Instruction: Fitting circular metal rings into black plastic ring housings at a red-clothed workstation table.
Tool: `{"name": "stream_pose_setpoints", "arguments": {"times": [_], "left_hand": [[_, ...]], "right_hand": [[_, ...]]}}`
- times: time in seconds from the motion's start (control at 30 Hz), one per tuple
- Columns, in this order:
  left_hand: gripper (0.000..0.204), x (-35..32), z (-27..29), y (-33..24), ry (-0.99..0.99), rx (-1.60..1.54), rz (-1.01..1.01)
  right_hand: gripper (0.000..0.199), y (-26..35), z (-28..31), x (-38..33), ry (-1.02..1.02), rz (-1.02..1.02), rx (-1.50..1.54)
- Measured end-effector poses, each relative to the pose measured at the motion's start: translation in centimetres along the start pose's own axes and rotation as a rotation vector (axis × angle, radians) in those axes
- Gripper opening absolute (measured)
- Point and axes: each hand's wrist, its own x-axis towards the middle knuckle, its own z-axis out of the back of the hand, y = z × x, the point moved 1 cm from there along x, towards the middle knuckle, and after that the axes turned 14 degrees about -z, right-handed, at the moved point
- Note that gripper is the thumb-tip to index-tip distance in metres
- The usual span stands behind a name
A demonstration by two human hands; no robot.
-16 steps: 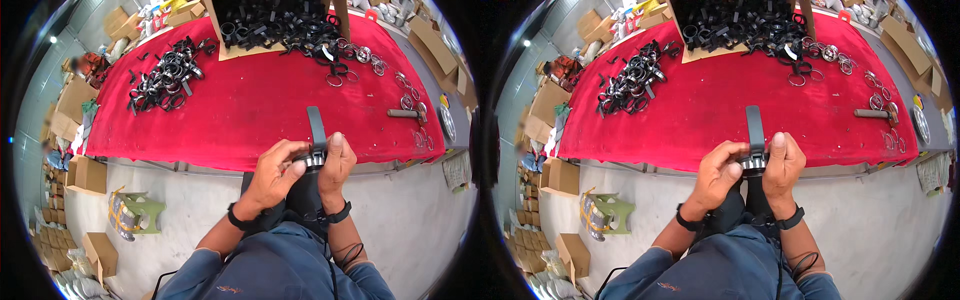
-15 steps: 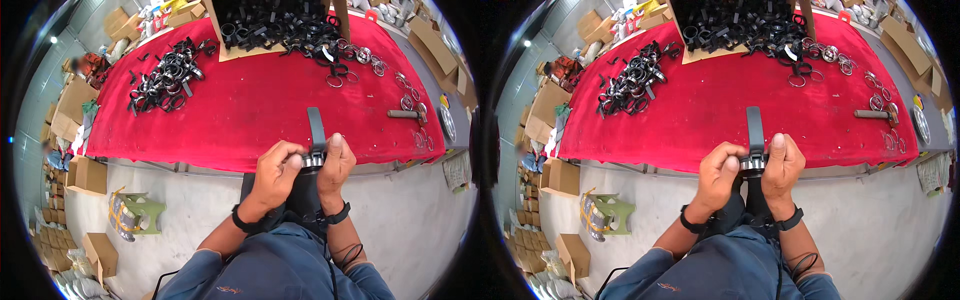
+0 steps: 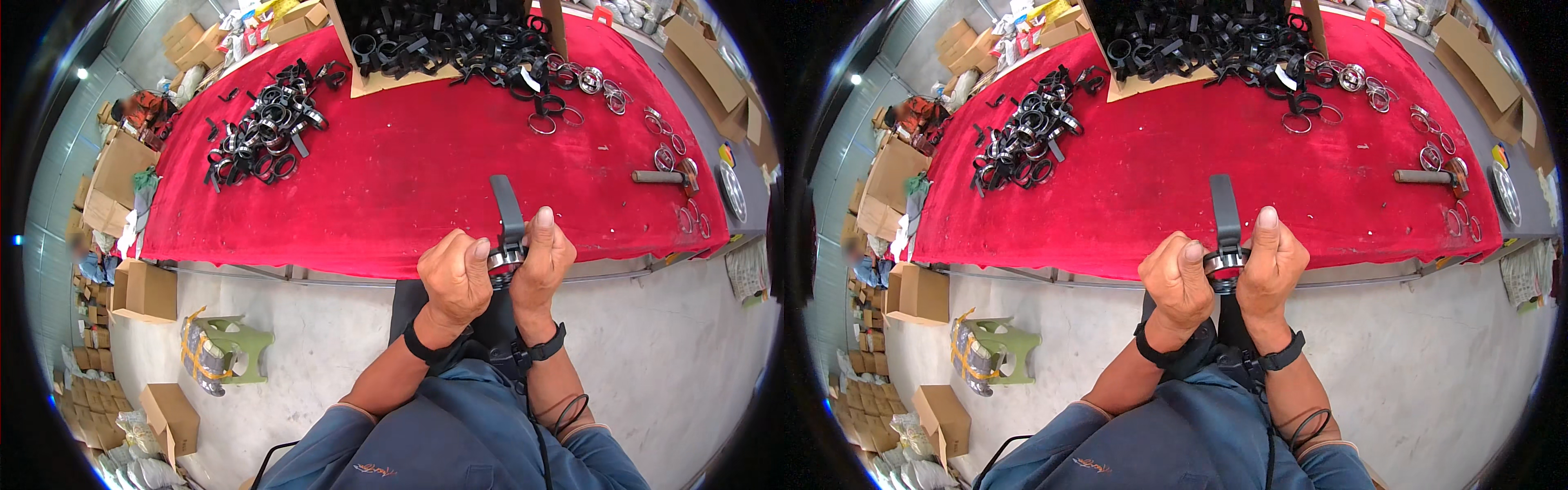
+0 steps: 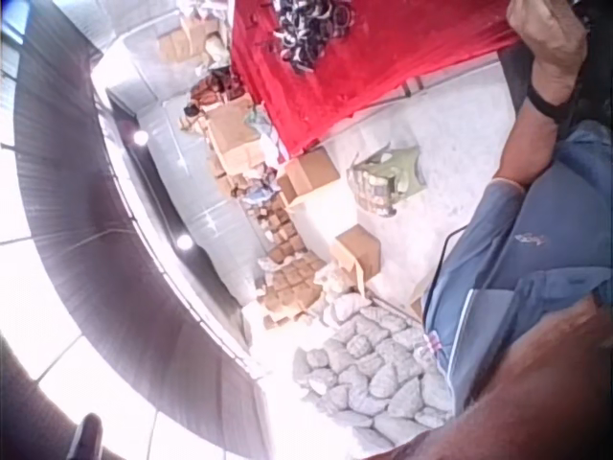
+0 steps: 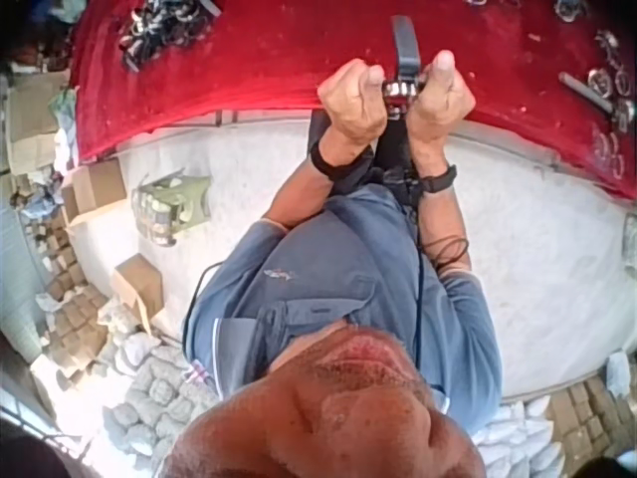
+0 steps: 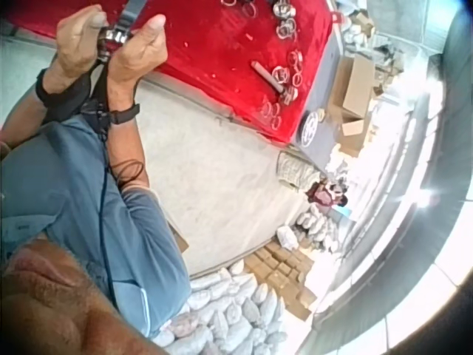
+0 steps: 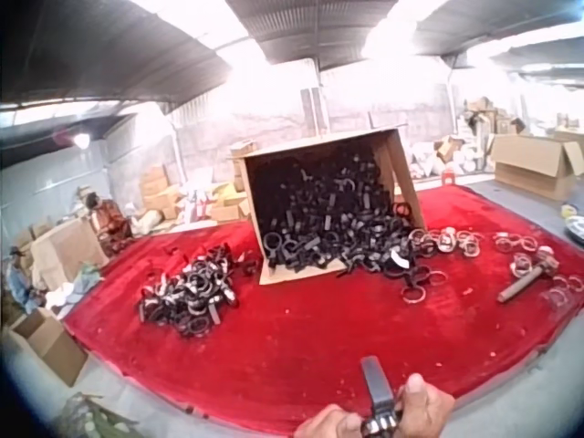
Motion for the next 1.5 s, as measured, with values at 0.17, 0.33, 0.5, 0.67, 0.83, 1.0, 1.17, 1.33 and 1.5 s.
{"name": "stream_pose_setpoints", "arguments": {"times": [0.17, 0.33, 0.5, 0.67, 0.83, 1.0, 1.17, 1.33, 1.5], "left_hand": [[0.041, -0.6, 0.2, 0.7, 0.089, -0.054, 0.1], [0.03, -1.8, 0.8, 1.3, 0.374, -0.091, 0.227], [0.033, -2.3, 4.1, 7.0, 0.462, -0.187, 0.667], [0.033, 8.1, 11.7, 17.6, 0.13, -0.119, 0.534], [0.067, 15.2, 19.4, 29.2, -0.504, -0.295, 0.488], [0.054, 10.2, 12.2, 31.7, -0.183, -0.113, 0.787], [0.04, 8.1, 1.7, 30.5, 0.213, -0.005, 0.717], [0.046, 11.6, -12.6, 27.6, 0.528, 0.132, 0.296], [0.048, 13.7, -24.1, 25.0, 0.626, 0.067, -0.25]], "right_hand": [[0.063, -1.5, 0.0, 0.5, -0.005, -0.129, -0.043], [0.066, -5.0, 2.4, 2.5, 0.05, -0.189, -0.12], [0.069, -7.7, 3.8, 2.2, 0.193, -0.383, -0.003], [0.07, -9.6, 7.7, 2.5, 0.174, -0.438, -0.014], [0.069, -10.5, 7.3, 2.7, 0.168, -0.412, 0.028], [0.066, -11.1, 8.7, 4.6, 0.096, -0.409, -0.06], [0.067, -10.0, 9.6, 9.2, -0.001, -0.37, -0.178], [0.048, -12.7, 10.2, 11.8, -0.143, 0.047, -0.547], [0.04, -12.5, 9.3, 11.4, -0.229, 0.119, -0.548]]}}
